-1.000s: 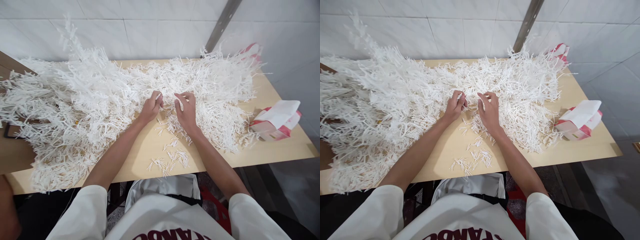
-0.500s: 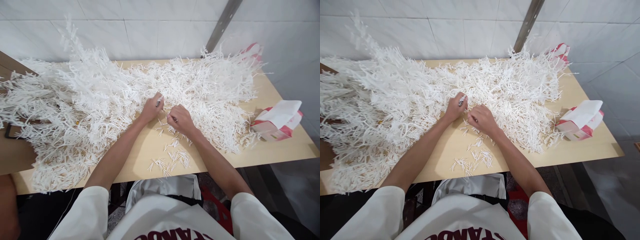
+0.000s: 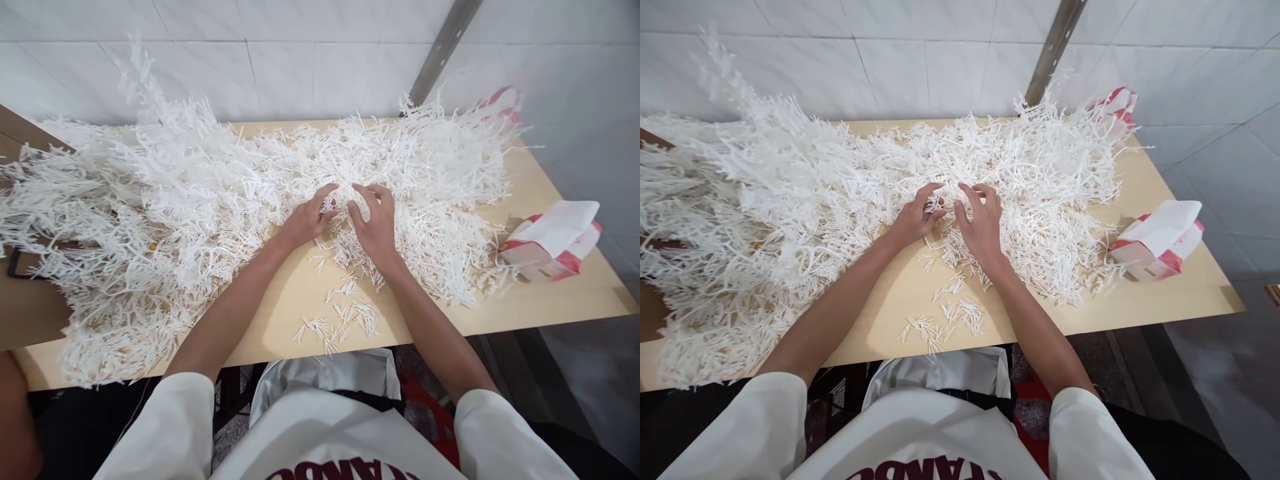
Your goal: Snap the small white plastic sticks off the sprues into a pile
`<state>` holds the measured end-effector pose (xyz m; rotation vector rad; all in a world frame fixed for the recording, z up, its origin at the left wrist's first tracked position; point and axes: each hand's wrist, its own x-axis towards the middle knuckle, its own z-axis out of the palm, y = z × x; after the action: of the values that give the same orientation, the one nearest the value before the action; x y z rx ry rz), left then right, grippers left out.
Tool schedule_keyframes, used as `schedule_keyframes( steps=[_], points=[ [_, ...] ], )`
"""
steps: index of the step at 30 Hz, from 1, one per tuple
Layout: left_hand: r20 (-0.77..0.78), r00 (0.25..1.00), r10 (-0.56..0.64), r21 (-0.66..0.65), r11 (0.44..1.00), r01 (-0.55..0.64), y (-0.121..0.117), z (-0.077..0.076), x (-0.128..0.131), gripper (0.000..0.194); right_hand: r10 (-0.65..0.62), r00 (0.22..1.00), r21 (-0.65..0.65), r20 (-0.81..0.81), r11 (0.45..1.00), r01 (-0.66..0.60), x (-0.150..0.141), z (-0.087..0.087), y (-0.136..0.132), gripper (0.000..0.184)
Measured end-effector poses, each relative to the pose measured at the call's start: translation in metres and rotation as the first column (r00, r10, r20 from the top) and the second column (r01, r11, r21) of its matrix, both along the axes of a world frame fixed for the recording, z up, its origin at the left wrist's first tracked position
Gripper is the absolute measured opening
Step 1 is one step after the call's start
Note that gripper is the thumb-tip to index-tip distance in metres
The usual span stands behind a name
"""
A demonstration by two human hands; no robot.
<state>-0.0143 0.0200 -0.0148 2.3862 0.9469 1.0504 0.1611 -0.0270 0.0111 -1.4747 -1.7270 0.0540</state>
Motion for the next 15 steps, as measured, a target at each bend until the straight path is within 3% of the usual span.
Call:
schedule_keyframes(
  steps=[5,12,15],
  points=[
    [-0.045,0.999,-0.01,-0.014,1.0,0.009,-0.004,0.003,-0.001,0.05,0.158,0.986,-0.109,0.051,0.982,-0.152,-0.004,0.001,-0.002,0.031],
    [-0.068,0.995,0.078,-0.077,0.994,-0.083,-0.006,0.009,-0.001,0.041,0.132,0.988,-0.085,-0.082,0.987,-0.139,-0.004,0.003,-0.004,0.029],
    [-0.167,0.981,0.101,-0.006,0.995,-0.103,-0.006,0.01,0.001,0.037,0.141,0.983,-0.115,-0.117,0.981,-0.154,-0.003,0.004,-0.003,0.032]
  ],
)
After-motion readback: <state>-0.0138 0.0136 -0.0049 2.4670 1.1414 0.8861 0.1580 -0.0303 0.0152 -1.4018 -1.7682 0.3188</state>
